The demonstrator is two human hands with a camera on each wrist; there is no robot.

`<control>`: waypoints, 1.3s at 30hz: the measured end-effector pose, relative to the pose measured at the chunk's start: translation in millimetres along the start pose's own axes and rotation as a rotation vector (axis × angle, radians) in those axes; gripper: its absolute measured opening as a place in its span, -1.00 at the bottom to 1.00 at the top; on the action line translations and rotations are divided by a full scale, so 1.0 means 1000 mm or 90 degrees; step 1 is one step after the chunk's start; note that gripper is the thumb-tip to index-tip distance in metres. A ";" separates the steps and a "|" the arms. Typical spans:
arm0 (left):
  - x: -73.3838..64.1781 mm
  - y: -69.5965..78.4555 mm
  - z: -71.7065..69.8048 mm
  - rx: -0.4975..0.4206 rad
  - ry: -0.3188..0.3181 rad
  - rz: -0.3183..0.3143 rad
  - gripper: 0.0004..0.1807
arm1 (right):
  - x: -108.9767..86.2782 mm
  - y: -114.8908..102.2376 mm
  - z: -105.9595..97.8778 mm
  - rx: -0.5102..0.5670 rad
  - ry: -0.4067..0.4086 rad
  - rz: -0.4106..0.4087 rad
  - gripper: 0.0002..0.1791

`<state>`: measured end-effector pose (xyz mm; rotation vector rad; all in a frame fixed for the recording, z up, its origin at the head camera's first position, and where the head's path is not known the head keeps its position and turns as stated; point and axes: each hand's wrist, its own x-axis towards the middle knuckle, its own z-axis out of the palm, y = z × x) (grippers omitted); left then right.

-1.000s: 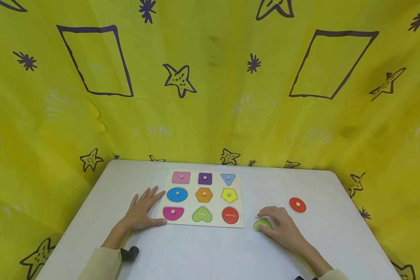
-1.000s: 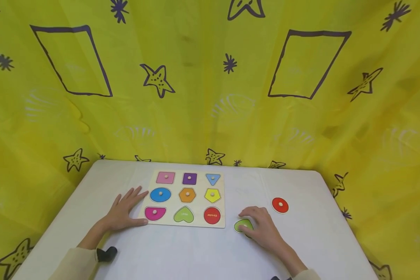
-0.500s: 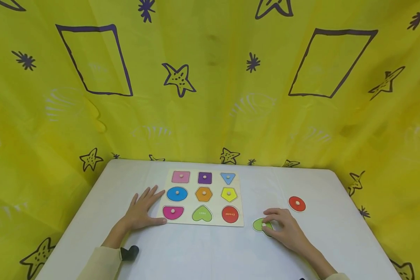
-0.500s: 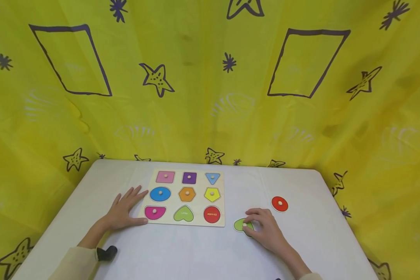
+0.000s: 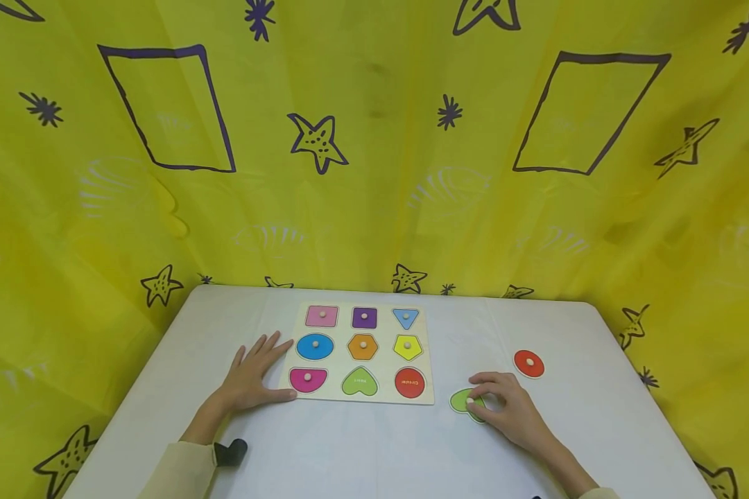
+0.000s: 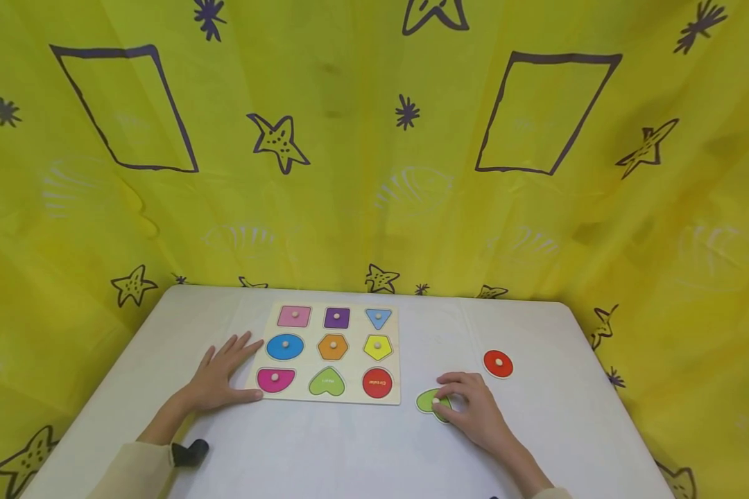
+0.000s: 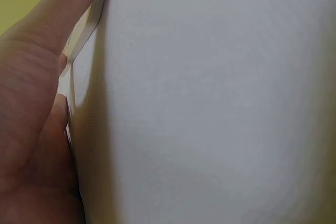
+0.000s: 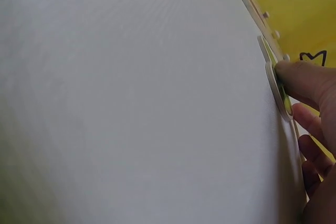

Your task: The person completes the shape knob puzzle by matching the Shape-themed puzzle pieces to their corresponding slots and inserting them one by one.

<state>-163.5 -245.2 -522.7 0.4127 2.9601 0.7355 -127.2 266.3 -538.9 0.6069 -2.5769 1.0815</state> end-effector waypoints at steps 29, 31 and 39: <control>0.000 -0.001 0.000 0.005 0.000 -0.003 0.15 | 0.083 -0.048 0.035 0.023 -0.061 0.016 -0.87; 0.000 -0.002 0.001 0.001 0.002 -0.004 0.15 | 0.088 -0.053 0.042 0.033 -0.062 0.012 -0.87; 0.001 -0.002 0.001 -0.001 -0.003 -0.006 0.15 | 0.101 -0.068 0.067 0.057 -0.073 0.012 -0.89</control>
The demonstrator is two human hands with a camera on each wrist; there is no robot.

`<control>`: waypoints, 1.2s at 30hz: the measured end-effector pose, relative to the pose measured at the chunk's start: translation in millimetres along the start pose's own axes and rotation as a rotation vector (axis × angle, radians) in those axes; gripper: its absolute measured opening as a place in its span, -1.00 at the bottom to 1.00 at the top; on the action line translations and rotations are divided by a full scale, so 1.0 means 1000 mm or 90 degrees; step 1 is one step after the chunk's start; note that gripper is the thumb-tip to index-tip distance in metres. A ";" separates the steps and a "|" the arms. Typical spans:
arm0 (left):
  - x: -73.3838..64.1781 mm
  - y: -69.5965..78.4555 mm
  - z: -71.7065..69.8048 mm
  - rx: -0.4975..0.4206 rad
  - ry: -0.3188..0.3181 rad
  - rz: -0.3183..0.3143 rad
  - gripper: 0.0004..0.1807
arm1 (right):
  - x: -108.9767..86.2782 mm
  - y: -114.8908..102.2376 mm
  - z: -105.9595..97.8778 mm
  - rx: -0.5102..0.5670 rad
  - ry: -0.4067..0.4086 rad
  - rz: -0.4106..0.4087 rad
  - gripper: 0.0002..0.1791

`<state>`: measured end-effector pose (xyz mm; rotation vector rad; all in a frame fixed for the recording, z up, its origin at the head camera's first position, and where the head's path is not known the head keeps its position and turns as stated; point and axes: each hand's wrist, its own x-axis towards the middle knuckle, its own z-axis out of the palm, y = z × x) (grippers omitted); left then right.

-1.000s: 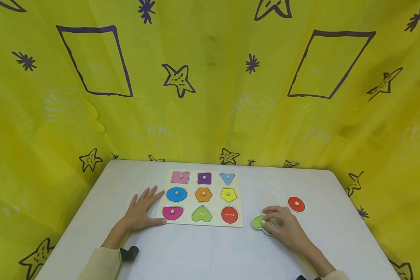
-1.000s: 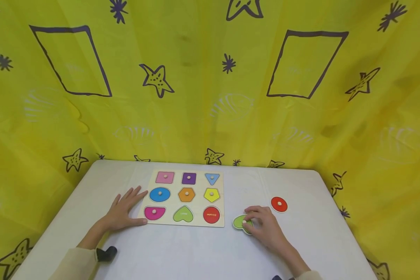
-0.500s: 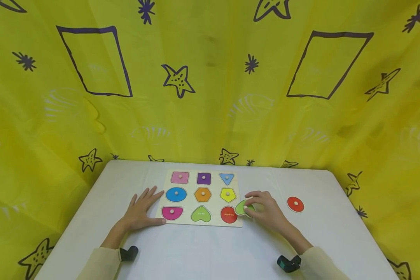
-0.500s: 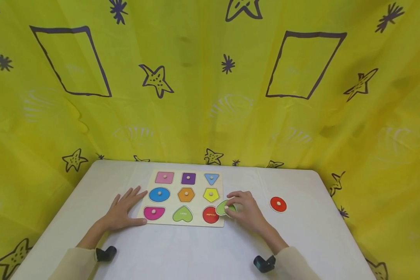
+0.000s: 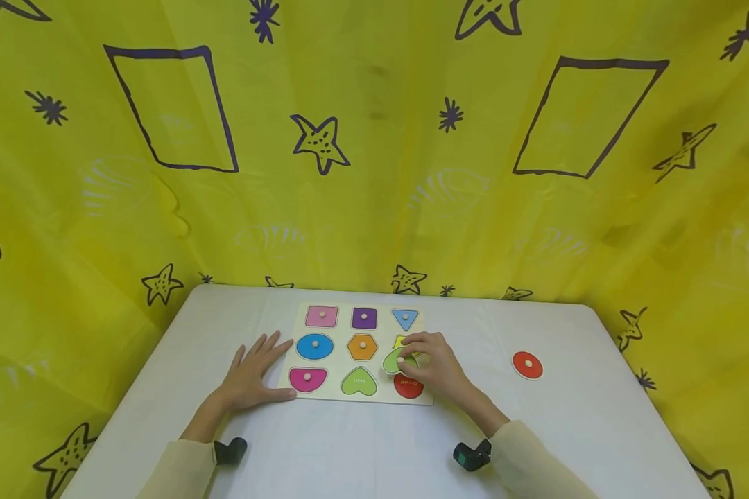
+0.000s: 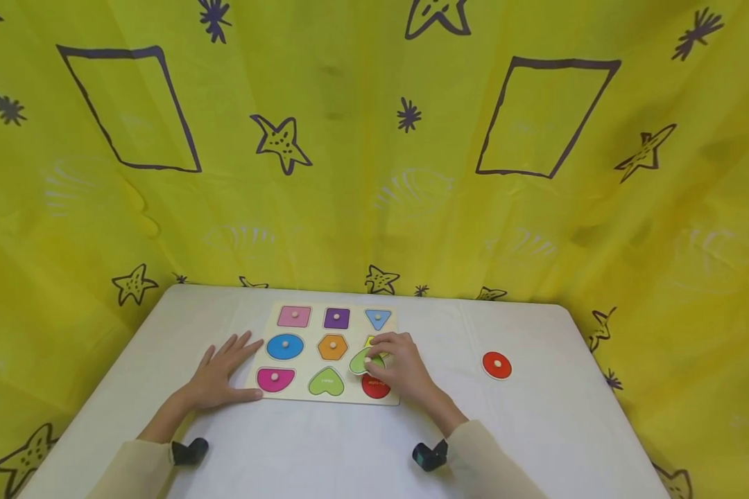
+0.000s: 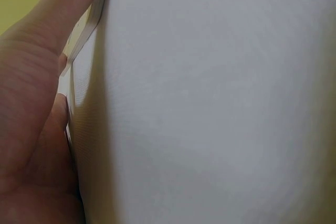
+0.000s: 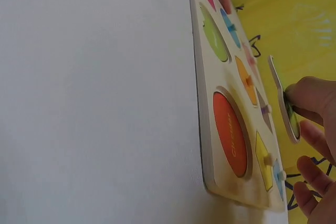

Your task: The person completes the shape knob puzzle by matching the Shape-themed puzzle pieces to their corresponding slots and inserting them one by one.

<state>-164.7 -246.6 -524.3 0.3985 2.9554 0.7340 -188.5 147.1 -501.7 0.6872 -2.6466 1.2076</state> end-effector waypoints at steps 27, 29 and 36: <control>0.001 -0.001 0.000 0.000 0.000 0.005 0.13 | 0.008 -0.025 0.069 -0.020 -0.031 -0.057 -0.95; 0.001 -0.001 0.000 0.000 -0.002 0.003 0.13 | 0.007 -0.025 0.071 -0.026 -0.028 -0.057 -0.95; 0.001 -0.001 0.000 0.006 0.009 0.015 0.13 | 0.006 -0.025 0.073 -0.040 -0.043 -0.043 -0.94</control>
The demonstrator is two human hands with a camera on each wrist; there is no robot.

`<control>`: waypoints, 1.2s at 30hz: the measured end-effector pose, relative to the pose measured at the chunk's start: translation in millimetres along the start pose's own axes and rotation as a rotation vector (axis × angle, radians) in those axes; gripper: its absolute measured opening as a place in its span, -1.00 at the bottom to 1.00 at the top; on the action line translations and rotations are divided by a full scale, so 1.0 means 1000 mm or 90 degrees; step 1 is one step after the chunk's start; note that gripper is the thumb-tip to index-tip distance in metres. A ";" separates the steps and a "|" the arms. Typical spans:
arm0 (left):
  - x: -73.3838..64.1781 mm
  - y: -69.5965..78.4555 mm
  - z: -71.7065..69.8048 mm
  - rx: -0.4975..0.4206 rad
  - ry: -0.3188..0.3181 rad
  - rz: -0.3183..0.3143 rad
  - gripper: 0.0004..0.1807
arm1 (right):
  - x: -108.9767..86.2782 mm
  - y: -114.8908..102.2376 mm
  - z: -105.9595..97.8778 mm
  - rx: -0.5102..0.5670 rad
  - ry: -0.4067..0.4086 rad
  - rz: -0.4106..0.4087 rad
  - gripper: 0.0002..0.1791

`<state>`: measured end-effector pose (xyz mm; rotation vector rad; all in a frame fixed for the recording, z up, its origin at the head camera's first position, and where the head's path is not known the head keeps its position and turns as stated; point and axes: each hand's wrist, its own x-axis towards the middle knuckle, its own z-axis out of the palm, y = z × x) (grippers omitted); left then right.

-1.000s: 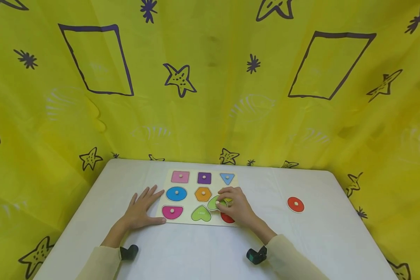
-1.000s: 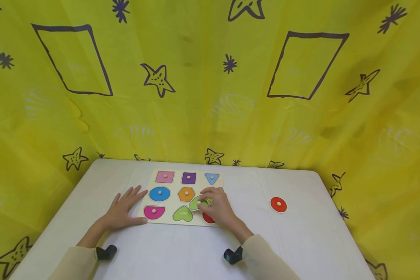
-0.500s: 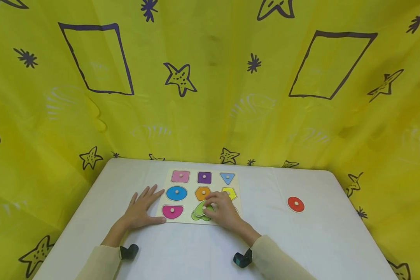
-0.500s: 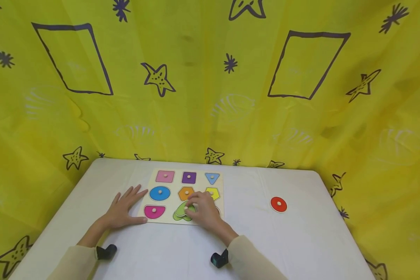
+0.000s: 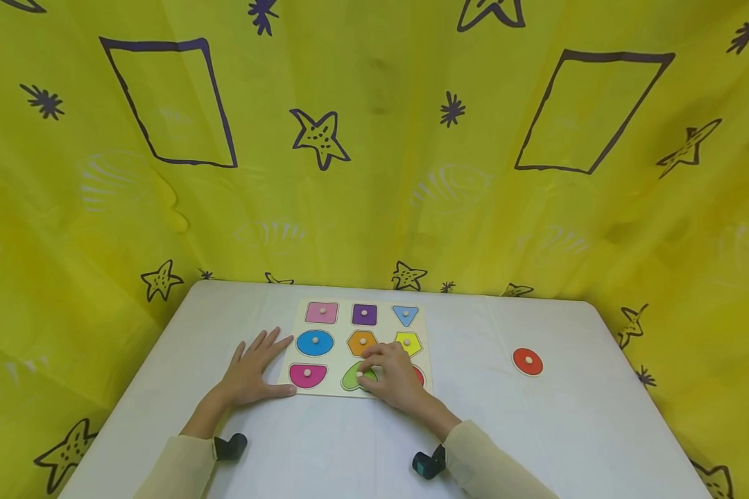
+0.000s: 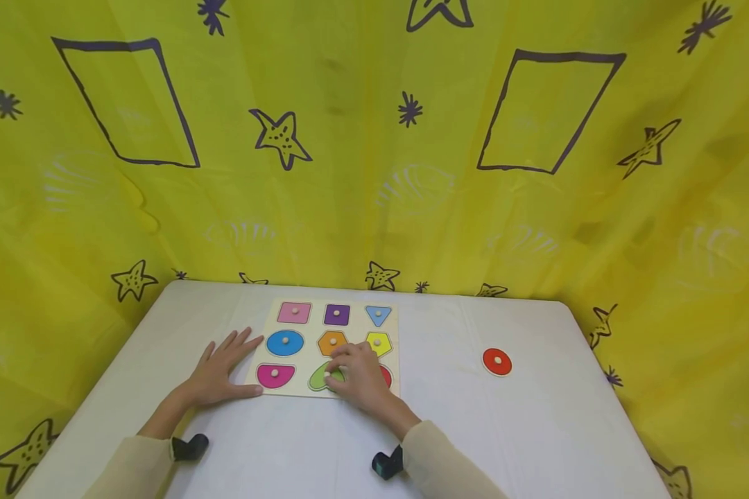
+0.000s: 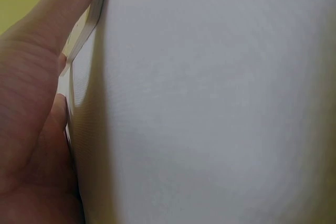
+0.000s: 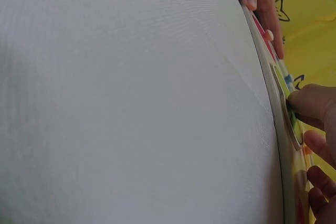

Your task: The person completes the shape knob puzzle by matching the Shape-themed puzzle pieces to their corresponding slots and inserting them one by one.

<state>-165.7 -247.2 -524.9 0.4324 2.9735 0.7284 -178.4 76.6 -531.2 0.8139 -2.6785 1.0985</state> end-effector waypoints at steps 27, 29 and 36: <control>0.000 0.001 -0.002 0.005 -0.007 -0.015 0.15 | -0.002 0.005 -0.009 0.029 -0.040 -0.004 -0.85; 0.000 0.003 -0.003 0.001 -0.005 -0.012 0.15 | -0.003 0.007 -0.015 0.040 -0.054 -0.007 -0.78; -0.002 0.006 -0.004 -0.003 -0.005 -0.013 0.14 | -0.009 0.018 -0.045 0.034 -0.052 -0.030 -0.65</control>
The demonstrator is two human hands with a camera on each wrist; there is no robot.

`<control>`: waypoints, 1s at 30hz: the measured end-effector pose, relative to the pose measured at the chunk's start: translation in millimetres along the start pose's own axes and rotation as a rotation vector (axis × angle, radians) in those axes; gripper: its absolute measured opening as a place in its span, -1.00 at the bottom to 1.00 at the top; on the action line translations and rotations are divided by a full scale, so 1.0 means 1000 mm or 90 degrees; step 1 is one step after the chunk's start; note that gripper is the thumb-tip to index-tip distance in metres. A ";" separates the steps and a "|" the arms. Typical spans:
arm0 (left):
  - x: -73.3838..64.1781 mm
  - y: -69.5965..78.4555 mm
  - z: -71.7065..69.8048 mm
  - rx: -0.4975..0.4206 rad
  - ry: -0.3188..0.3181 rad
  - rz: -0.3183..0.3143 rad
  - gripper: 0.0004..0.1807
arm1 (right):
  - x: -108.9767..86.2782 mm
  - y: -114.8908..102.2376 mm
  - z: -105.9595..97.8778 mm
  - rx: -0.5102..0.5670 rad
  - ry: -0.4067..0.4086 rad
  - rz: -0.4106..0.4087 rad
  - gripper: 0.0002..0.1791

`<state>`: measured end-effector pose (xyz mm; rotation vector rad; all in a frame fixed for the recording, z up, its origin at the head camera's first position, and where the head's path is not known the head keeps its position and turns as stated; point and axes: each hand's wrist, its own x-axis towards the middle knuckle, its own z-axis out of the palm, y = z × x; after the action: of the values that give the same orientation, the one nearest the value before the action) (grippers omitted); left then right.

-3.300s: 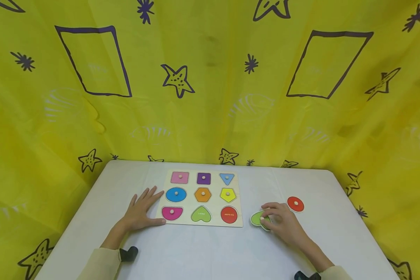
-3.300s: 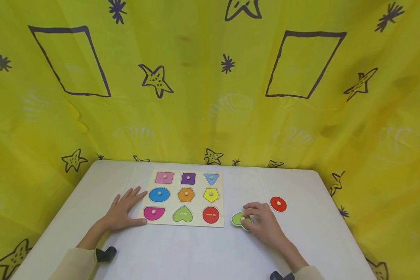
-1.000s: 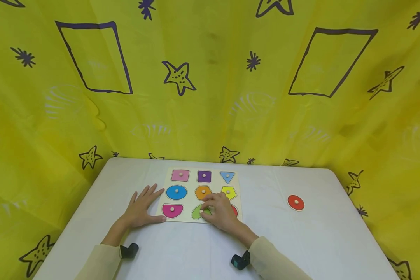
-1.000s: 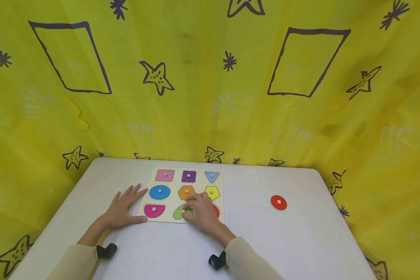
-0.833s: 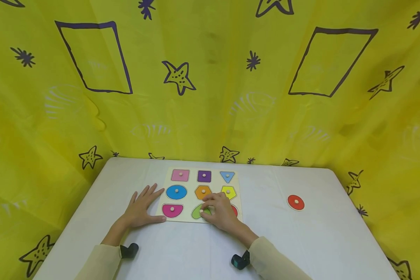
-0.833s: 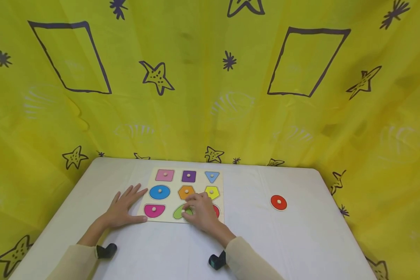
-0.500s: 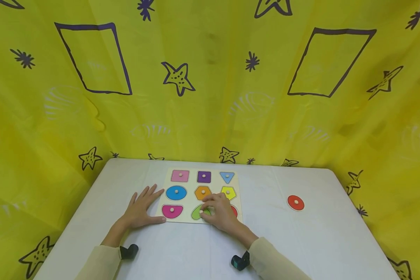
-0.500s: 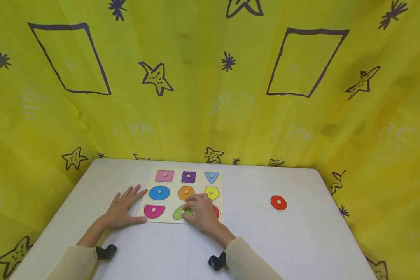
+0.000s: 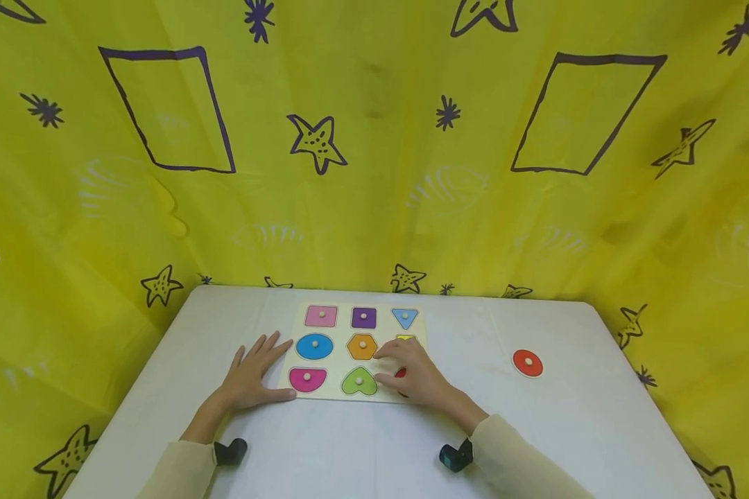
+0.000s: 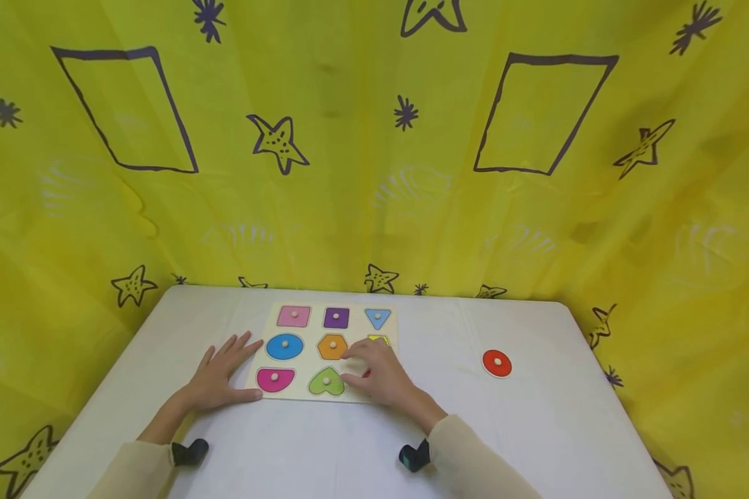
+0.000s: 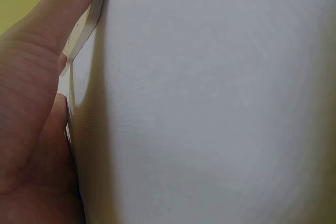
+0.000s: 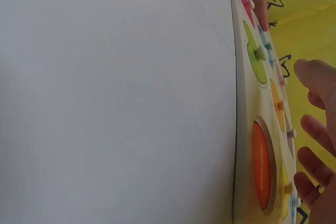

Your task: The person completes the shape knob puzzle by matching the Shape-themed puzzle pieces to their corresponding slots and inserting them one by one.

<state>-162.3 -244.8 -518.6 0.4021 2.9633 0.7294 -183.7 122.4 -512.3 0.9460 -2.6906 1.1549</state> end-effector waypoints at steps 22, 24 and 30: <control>0.000 -0.004 0.005 0.008 0.003 0.000 0.15 | -0.057 0.062 -0.089 -0.120 0.157 0.102 -0.67; 0.000 -0.004 0.006 0.008 0.003 0.001 0.15 | -0.064 0.068 -0.096 -0.115 0.175 0.095 -0.69; 0.001 -0.004 0.005 0.003 0.005 0.001 0.14 | -0.088 0.086 -0.118 -0.131 0.215 0.119 -0.69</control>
<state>-163.9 -245.6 -525.1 0.4036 2.9721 0.7261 -181.4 292.8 -507.4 0.4327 -2.5929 0.9403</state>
